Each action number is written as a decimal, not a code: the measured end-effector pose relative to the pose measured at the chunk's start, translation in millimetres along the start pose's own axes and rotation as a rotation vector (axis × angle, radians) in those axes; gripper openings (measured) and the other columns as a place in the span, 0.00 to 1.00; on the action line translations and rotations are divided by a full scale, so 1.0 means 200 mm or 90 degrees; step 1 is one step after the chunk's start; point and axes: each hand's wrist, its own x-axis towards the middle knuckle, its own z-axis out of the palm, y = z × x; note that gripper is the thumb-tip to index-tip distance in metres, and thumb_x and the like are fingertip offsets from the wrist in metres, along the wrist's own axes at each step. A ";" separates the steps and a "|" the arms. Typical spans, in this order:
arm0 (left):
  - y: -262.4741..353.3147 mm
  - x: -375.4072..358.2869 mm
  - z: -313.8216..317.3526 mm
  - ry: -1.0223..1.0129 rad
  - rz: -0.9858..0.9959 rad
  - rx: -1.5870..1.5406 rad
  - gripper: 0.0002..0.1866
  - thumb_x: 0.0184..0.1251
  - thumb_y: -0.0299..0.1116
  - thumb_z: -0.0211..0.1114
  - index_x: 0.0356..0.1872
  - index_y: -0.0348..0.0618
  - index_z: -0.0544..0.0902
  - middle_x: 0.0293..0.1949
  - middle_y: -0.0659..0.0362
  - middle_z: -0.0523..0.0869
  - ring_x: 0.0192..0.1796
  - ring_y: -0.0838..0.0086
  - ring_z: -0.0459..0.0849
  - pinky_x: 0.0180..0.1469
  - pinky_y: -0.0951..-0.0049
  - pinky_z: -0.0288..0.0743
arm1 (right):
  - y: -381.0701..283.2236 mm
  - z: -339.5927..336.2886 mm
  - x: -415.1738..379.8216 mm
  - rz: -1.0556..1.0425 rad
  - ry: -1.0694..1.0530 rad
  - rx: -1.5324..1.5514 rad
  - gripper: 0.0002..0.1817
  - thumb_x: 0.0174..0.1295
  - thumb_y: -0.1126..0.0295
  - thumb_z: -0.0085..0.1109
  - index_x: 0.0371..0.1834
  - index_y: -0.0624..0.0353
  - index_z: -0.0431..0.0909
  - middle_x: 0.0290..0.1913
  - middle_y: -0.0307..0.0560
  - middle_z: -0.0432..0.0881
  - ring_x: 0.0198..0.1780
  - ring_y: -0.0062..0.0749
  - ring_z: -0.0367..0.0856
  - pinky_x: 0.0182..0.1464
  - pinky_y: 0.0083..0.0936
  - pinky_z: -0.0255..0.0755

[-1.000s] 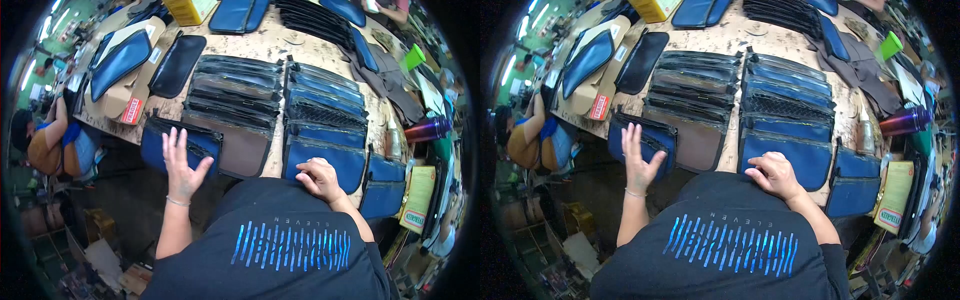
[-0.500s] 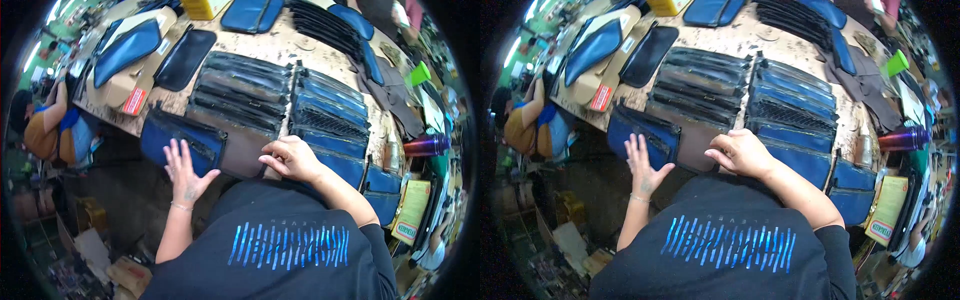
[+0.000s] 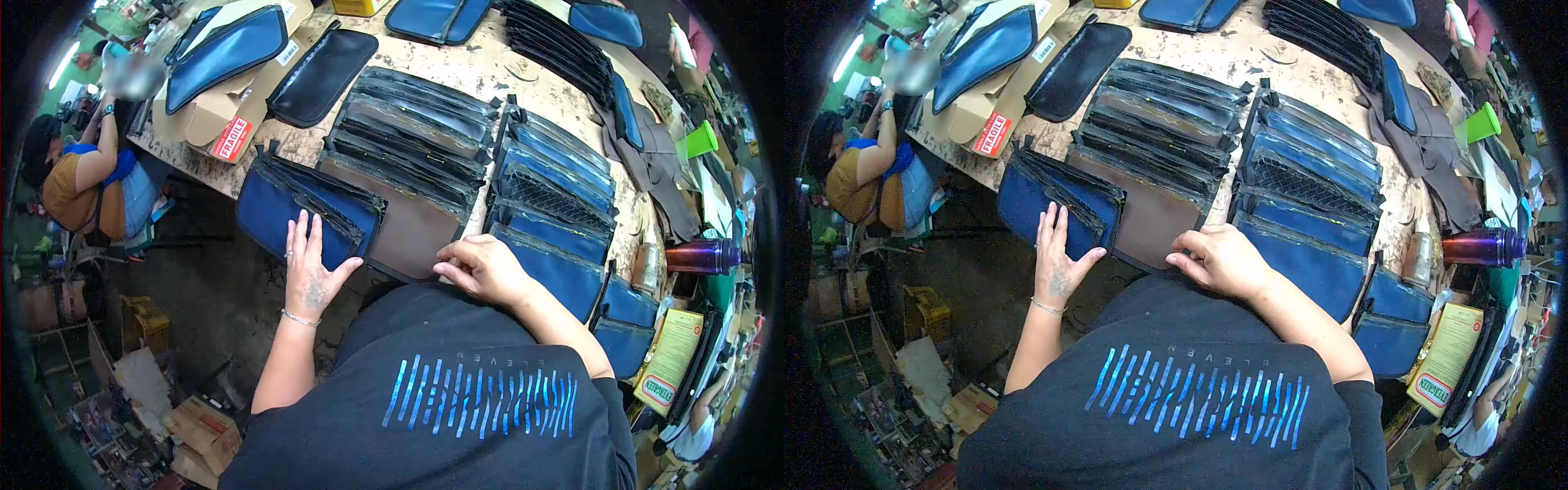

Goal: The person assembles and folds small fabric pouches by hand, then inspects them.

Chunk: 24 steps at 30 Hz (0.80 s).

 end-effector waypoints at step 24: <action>0.74 0.40 -0.66 0.630 0.246 -0.570 0.08 0.57 0.30 0.58 0.23 0.39 0.70 0.33 0.52 0.72 0.36 0.64 0.73 0.44 0.66 0.70 | -0.16 -0.33 0.06 -0.054 0.222 0.448 0.26 0.54 0.62 0.63 0.56 0.55 0.68 0.45 0.44 0.73 0.47 0.28 0.74 0.49 0.26 0.68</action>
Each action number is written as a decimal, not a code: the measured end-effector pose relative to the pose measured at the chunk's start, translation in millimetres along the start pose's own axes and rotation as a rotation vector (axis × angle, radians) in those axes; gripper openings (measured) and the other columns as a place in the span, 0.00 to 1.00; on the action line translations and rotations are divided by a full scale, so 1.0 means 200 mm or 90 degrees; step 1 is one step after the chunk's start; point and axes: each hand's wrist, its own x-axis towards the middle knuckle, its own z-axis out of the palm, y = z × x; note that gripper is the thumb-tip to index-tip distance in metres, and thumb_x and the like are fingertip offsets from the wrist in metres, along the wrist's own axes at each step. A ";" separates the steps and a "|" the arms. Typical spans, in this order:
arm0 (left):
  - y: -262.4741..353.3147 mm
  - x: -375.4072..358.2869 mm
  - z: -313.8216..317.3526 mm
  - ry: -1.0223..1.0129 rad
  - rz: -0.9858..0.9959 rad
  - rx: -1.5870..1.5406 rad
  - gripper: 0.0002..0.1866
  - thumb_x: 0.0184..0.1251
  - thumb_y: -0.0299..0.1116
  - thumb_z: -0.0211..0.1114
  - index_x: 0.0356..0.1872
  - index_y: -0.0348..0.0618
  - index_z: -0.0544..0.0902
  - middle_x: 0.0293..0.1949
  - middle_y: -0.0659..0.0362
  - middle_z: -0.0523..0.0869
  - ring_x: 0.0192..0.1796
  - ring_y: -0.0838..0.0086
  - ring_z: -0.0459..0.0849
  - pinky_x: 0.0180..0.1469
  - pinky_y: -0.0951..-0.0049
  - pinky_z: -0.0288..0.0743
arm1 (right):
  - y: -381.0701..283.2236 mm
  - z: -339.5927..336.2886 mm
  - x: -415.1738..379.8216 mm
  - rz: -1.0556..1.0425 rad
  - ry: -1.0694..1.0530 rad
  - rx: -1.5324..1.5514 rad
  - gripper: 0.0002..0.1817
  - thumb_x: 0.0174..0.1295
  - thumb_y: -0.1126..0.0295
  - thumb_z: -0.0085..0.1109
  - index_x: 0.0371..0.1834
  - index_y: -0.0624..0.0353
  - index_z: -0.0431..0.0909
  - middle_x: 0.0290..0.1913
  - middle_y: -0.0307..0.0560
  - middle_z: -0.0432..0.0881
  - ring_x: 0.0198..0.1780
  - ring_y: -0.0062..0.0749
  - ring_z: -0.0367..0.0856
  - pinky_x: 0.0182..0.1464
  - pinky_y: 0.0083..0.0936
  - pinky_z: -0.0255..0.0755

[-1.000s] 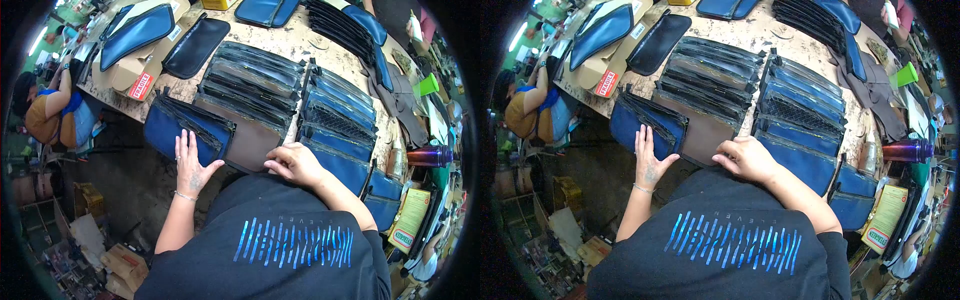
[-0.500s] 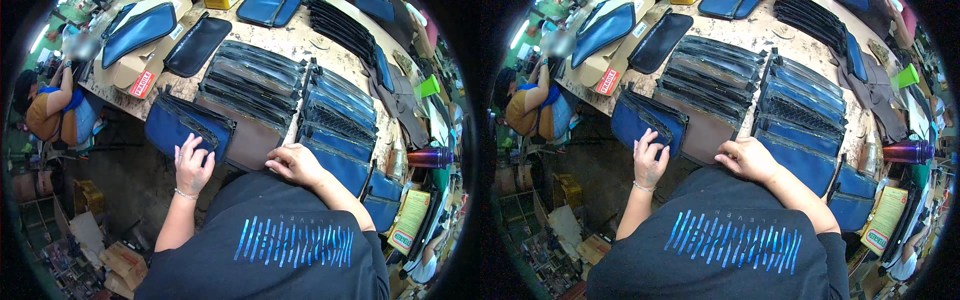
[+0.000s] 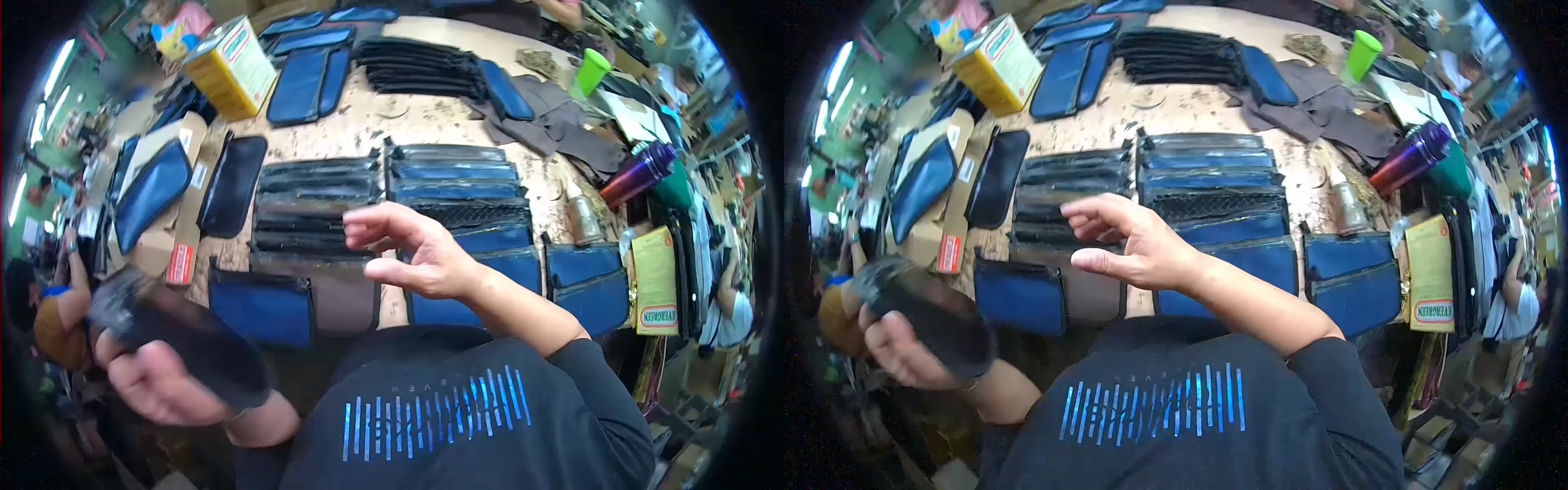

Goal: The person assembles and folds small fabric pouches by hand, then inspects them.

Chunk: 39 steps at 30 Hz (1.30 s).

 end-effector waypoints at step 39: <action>-0.89 -0.34 0.93 -0.818 -0.141 -0.169 0.51 0.37 0.48 0.74 0.64 0.41 0.57 0.65 0.45 0.58 0.68 0.53 0.51 0.68 0.62 0.46 | 0.08 -0.48 -0.42 -0.050 0.411 0.346 0.14 0.63 0.66 0.51 0.48 0.63 0.73 0.46 0.43 0.77 0.47 0.27 0.75 0.50 0.24 0.69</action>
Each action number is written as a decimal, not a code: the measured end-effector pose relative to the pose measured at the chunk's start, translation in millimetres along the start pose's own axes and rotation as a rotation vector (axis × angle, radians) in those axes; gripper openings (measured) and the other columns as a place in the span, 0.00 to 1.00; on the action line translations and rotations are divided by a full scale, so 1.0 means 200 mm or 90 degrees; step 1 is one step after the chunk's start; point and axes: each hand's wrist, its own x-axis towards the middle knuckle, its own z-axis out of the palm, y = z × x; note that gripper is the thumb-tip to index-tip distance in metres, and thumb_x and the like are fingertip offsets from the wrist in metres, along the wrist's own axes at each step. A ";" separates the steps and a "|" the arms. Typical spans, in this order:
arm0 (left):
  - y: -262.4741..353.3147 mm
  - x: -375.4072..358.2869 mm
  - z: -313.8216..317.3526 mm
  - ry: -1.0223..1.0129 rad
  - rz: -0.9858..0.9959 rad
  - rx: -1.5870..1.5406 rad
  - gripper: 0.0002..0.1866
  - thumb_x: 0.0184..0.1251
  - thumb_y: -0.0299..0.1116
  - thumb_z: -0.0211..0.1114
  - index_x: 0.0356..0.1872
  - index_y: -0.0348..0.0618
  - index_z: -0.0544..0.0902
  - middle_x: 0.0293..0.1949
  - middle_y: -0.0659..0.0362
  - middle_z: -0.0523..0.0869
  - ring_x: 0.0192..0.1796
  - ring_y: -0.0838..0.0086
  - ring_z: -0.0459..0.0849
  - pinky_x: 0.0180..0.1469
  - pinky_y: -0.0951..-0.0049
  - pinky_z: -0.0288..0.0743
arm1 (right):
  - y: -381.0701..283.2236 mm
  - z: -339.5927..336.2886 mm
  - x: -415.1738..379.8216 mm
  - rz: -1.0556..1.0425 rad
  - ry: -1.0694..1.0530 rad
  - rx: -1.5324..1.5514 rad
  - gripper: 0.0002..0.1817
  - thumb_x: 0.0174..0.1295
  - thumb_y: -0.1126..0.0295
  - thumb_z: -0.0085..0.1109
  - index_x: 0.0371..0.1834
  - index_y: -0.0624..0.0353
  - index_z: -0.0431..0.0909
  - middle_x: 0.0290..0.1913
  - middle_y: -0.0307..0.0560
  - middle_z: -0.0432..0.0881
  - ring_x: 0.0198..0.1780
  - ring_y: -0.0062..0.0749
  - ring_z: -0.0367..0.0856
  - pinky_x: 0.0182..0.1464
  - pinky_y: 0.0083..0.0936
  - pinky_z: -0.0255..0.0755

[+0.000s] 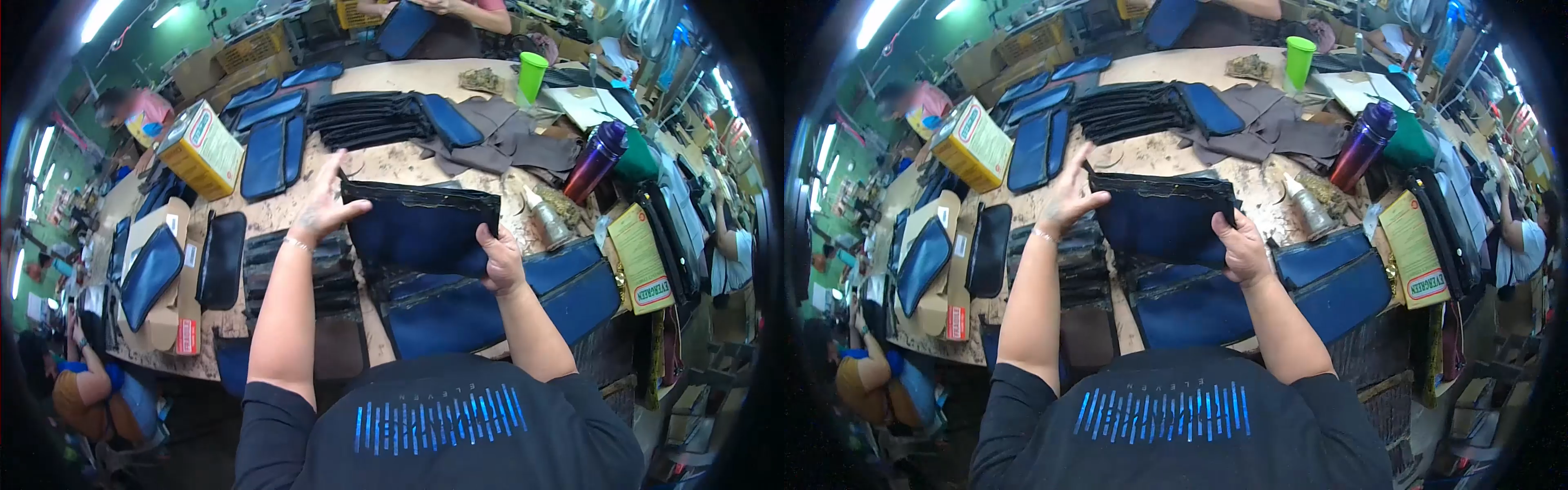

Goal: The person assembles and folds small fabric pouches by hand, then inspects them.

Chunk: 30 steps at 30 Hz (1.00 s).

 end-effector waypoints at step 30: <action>0.42 -0.29 0.17 0.244 -0.298 -0.844 0.09 0.60 0.25 0.58 0.41 0.36 0.75 0.39 0.56 0.82 0.40 0.72 0.81 0.47 0.72 0.74 | -0.01 -0.14 0.01 -0.090 0.041 0.059 0.17 0.61 0.65 0.52 0.52 0.60 0.70 0.48 0.46 0.77 0.47 0.37 0.77 0.51 0.32 0.71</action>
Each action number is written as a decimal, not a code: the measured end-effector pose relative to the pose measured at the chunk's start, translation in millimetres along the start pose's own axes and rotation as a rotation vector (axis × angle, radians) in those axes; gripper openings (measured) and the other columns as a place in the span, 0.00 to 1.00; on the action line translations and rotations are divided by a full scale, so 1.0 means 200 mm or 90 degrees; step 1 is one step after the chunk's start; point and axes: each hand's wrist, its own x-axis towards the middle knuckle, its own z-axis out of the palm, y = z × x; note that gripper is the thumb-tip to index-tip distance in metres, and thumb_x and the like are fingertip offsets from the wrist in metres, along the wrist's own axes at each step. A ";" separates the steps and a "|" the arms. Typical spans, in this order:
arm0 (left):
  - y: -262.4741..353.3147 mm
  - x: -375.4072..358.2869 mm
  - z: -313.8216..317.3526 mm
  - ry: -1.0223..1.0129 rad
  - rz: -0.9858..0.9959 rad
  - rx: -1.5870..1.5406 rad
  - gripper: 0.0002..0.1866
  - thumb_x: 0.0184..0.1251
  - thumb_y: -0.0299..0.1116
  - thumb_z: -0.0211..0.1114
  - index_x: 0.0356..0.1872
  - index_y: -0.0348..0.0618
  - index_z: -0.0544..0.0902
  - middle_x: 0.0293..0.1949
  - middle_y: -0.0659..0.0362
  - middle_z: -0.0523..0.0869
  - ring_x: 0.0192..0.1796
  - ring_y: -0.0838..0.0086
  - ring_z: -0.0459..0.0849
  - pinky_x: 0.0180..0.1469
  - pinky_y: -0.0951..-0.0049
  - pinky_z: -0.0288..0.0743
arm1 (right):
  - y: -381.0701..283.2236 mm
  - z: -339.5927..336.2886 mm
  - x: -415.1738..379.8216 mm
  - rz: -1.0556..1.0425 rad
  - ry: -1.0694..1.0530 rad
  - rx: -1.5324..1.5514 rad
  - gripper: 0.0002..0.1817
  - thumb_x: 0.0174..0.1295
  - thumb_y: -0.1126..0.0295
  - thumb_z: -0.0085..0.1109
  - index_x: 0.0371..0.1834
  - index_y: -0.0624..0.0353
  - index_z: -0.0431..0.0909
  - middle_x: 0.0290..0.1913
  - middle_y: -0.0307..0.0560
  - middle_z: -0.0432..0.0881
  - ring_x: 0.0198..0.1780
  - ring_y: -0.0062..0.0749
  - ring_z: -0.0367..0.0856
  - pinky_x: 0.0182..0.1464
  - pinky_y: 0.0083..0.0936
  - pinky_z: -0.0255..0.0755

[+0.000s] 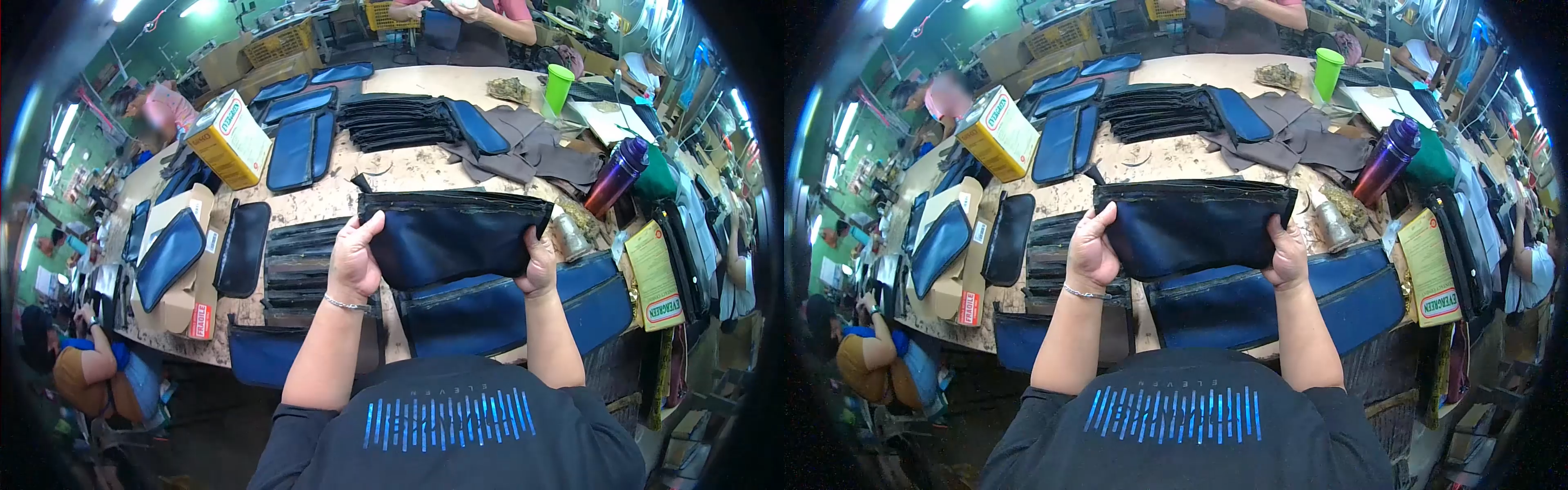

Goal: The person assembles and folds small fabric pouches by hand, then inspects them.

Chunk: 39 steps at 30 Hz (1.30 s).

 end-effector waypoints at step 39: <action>-0.15 -0.06 0.13 -0.088 0.320 0.616 0.04 0.58 0.26 0.59 0.29 0.35 0.76 0.43 0.49 0.77 0.44 0.70 0.76 0.45 0.76 0.68 | 0.02 0.36 0.02 -0.108 -0.007 -0.375 0.17 0.56 0.79 0.54 0.51 0.68 0.70 0.47 0.45 0.75 0.51 0.24 0.72 0.53 0.20 0.67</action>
